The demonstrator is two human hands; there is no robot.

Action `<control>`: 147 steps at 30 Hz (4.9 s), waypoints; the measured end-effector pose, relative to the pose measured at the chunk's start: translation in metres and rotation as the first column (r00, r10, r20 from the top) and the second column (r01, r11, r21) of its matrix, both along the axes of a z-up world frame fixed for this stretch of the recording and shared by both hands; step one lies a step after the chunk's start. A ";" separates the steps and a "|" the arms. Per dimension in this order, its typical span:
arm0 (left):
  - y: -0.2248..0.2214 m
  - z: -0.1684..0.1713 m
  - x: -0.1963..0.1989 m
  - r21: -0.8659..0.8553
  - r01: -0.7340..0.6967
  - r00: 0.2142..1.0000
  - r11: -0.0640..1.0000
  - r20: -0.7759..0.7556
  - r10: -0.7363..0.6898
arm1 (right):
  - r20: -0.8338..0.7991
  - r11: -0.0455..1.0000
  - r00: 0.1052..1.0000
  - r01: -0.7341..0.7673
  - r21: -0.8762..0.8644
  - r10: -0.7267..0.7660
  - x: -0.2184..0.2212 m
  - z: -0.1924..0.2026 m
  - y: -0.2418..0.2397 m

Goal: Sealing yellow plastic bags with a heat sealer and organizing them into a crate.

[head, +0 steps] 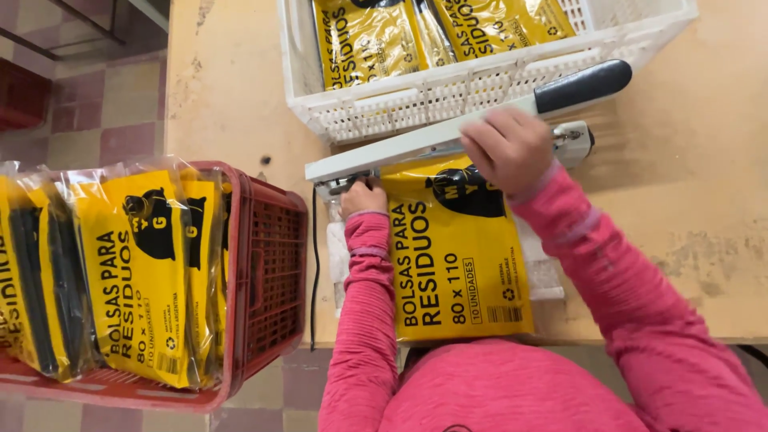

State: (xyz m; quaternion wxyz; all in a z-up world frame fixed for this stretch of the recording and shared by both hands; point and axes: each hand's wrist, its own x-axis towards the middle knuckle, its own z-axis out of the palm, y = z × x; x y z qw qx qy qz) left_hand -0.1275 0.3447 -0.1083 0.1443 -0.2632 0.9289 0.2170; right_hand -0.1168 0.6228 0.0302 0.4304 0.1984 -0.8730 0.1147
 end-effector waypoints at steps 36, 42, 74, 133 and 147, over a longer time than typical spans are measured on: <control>0.010 0.040 0.095 0.082 0.169 0.980 0.982 0.096 -0.177 | 0.934 0.967 0.257 0.024 0.253 -0.250 -0.080 -0.080 0.015; 0.013 0.052 0.094 0.124 0.192 0.973 0.974 0.103 -0.205 | 0.926 0.963 0.269 0.028 0.267 -0.265 -0.083 -0.096 0.017; 0.027 0.067 0.097 0.219 0.070 0.984 0.973 0.147 -0.103 | 0.945 0.952 0.116 0.026 0.306 -0.307 -0.079 -0.059 0.003; -0.087 0.152 0.252 0.691 0.373 0.447 0.620 -0.719 0.532 | 0.194 0.377 0.733 -0.092 -0.922 0.652 -0.003 0.097 -0.020; -0.283 0.243 0.201 -0.172 0.195 0.935 0.966 -0.264 -0.236 | 0.388 0.818 0.857 -0.064 -0.572 0.339 -0.151 0.083 -0.065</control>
